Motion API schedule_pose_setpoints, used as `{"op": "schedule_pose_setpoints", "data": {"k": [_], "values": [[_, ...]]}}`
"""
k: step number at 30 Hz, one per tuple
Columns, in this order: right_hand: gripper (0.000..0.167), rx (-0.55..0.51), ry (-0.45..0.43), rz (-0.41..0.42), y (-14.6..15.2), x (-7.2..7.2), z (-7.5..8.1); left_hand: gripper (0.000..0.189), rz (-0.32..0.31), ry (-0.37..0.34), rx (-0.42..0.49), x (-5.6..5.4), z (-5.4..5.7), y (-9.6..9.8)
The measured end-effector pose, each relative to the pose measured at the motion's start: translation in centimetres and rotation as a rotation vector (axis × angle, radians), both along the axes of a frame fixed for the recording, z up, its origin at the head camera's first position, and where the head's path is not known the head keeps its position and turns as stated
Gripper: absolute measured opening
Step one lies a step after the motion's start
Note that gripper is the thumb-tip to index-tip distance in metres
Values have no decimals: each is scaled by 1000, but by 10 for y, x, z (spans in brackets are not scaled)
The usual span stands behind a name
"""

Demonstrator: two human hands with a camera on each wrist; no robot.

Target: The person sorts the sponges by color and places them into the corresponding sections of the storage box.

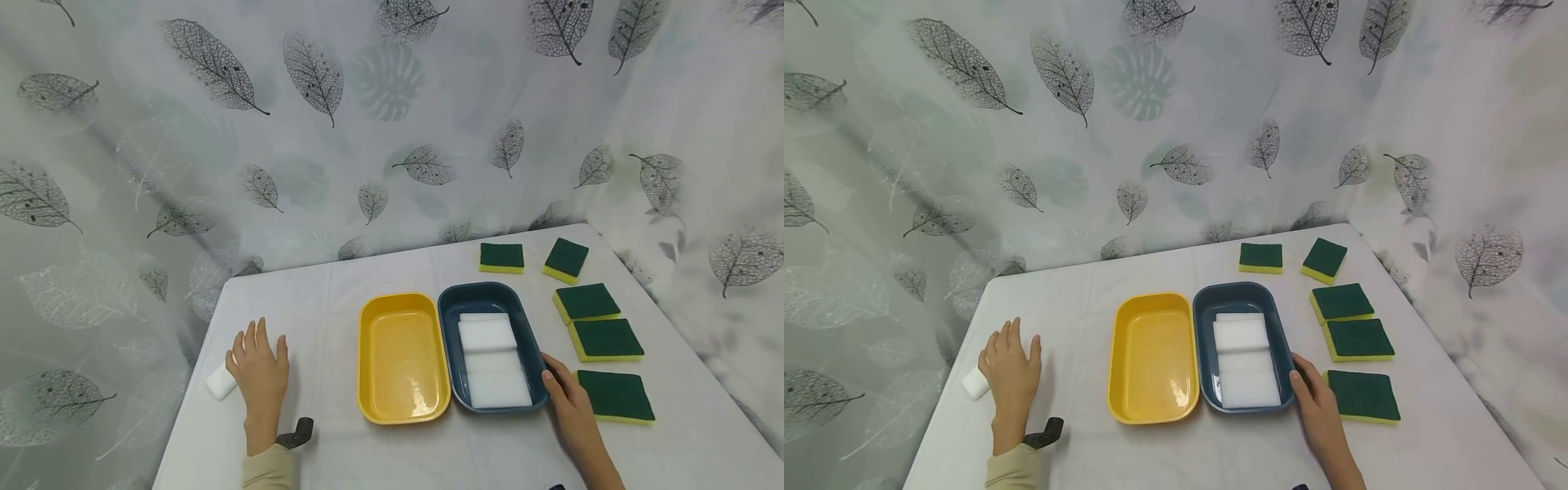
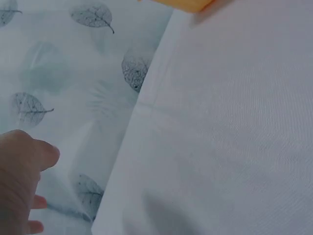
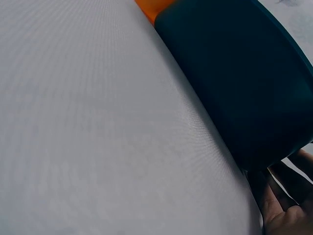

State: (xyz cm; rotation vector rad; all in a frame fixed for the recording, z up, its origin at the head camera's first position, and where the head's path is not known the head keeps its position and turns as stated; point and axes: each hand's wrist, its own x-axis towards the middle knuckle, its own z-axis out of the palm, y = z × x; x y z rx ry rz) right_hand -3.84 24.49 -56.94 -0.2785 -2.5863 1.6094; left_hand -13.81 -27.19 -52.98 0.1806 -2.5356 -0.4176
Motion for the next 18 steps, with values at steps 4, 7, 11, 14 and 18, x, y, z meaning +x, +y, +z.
{"op": "schedule_pose_setpoints", "data": {"k": [4,7,11,14,18], "values": [[59,2,-3,0,0,0,-1,65,62,-120,47,2,-1,-10],[59,0,-13,0,0,0,-1,67,91,-169,78,3,-3,-16],[59,-5,-16,0,1,0,-1,68,115,-195,109,2,-8,-24],[59,-9,-11,4,1,0,-1,70,139,-210,124,2,-12,-33],[58,-3,-9,6,2,0,-1,74,174,-260,142,1,-17,-43]]}}
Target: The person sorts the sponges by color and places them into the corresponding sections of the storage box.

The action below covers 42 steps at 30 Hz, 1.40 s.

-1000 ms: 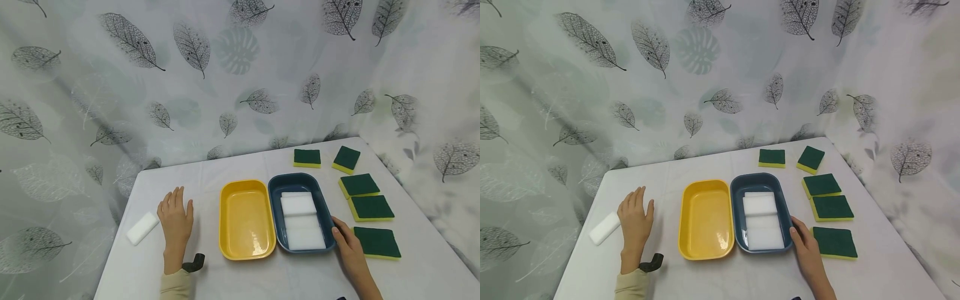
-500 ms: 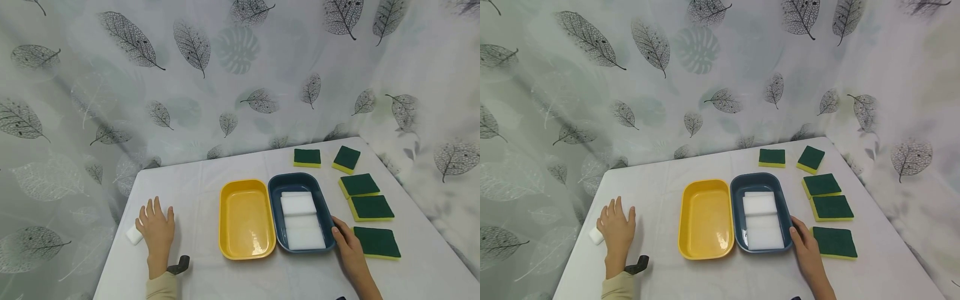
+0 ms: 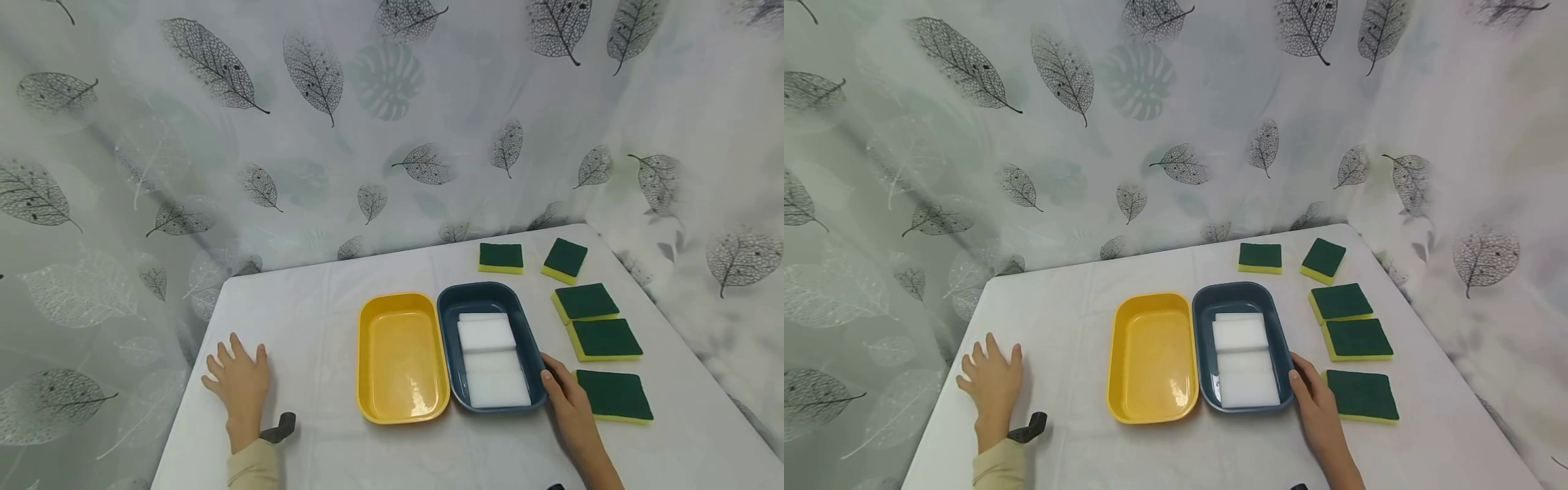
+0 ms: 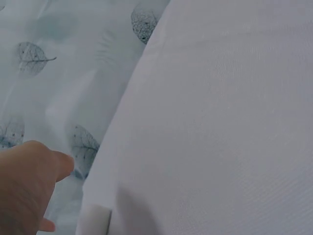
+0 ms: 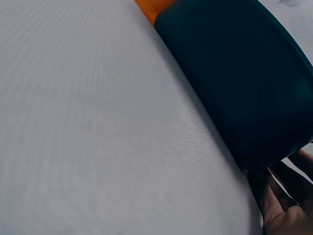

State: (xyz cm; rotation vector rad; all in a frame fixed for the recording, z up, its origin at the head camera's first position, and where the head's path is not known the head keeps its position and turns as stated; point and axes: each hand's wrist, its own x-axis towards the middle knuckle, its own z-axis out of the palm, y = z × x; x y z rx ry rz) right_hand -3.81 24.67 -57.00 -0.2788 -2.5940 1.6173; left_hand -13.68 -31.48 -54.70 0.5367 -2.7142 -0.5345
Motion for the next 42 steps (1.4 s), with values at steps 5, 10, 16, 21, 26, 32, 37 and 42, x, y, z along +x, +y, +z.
{"op": "schedule_pose_setpoints", "data": {"k": [5,10,16,21,26,32,37,42], "values": [[59,1,-7,-2,0,0,1,74,40,-38,25,0,-5,-8],[60,-4,-14,-1,-1,0,1,68,63,-55,45,3,-8,-11],[60,-2,-10,-2,-1,1,1,62,70,-97,76,6,-9,-11],[59,5,1,-6,0,0,1,64,72,-104,87,6,-11,-12],[59,4,-1,-2,0,0,1,66,77,-83,90,5,-13,-13],[59,3,-5,0,-1,0,0,65,92,-58,82,5,-15,-13],[59,0,-3,-2,-1,0,0,65,99,-38,79,6,-14,-13],[59,1,3,-1,0,0,0,66,102,-13,68,6,-14,-12]]}}
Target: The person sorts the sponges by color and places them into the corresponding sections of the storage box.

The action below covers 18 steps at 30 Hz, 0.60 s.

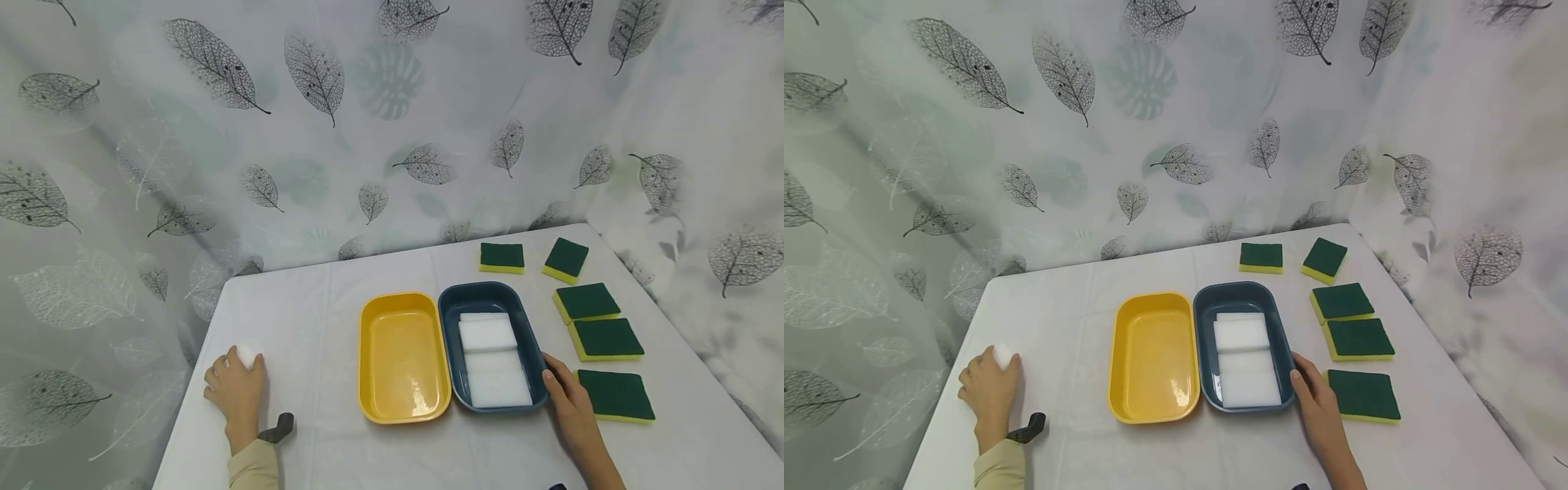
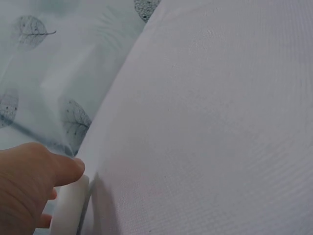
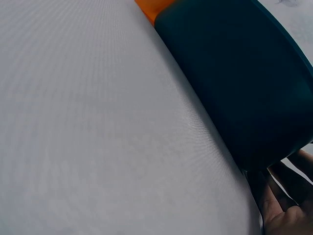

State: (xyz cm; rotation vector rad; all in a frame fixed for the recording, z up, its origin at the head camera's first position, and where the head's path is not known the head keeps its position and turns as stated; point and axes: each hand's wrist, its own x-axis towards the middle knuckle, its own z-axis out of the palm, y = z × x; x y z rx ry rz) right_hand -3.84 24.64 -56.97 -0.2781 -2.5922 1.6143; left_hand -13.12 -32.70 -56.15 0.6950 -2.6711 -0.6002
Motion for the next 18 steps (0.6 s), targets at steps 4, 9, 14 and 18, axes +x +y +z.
{"op": "schedule_pose_setpoints", "data": {"k": [4,9,14,18], "values": [[59,2,2,-2,0,0,0,66,0,21,-2,0,2,2],[59,3,1,-1,0,0,0,66,-1,40,-6,1,10,6],[59,5,1,1,0,0,0,66,-2,60,-11,2,20,11],[59,6,-1,1,0,0,0,66,-7,68,-18,2,27,16]]}}
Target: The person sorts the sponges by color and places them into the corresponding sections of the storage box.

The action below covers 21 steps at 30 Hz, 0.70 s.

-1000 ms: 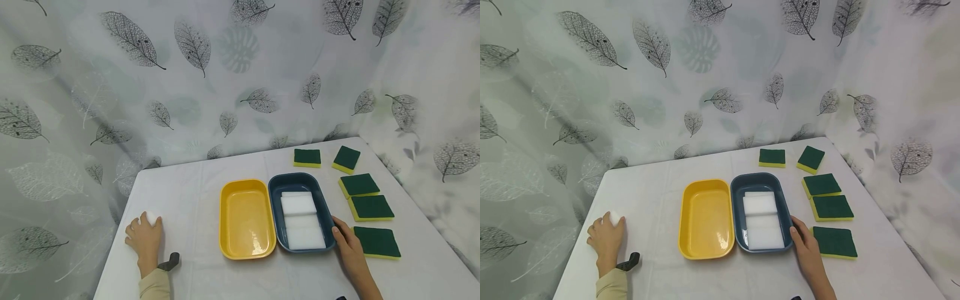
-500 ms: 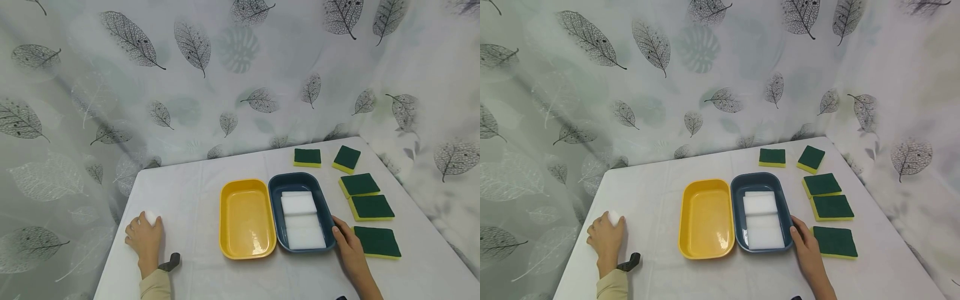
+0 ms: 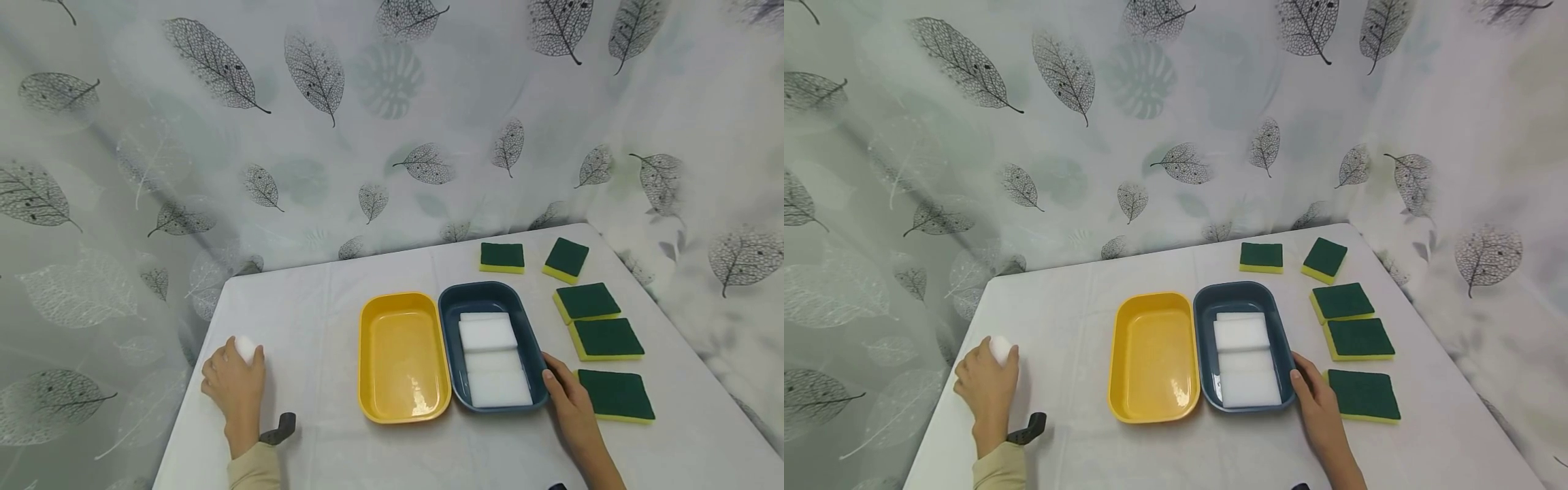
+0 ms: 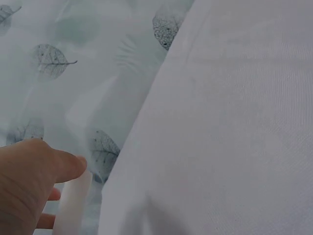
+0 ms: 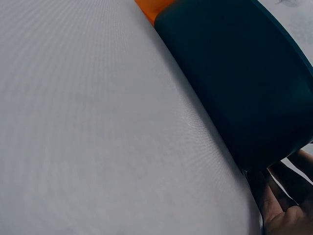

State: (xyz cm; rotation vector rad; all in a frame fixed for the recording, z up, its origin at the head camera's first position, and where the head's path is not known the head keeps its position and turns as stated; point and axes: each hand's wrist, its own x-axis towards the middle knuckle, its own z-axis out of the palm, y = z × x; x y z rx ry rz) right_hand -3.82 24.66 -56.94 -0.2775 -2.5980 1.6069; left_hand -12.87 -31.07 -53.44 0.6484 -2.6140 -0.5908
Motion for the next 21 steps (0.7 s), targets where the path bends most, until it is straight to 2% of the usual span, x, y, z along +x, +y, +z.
{"op": "schedule_pose_setpoints", "data": {"k": [9,21], "values": [[59,-2,0,1,0,0,-1,67,-36,8,-13,3,16,24],[59,-6,-19,1,1,0,-1,64,-123,85,-69,13,32,60]]}}
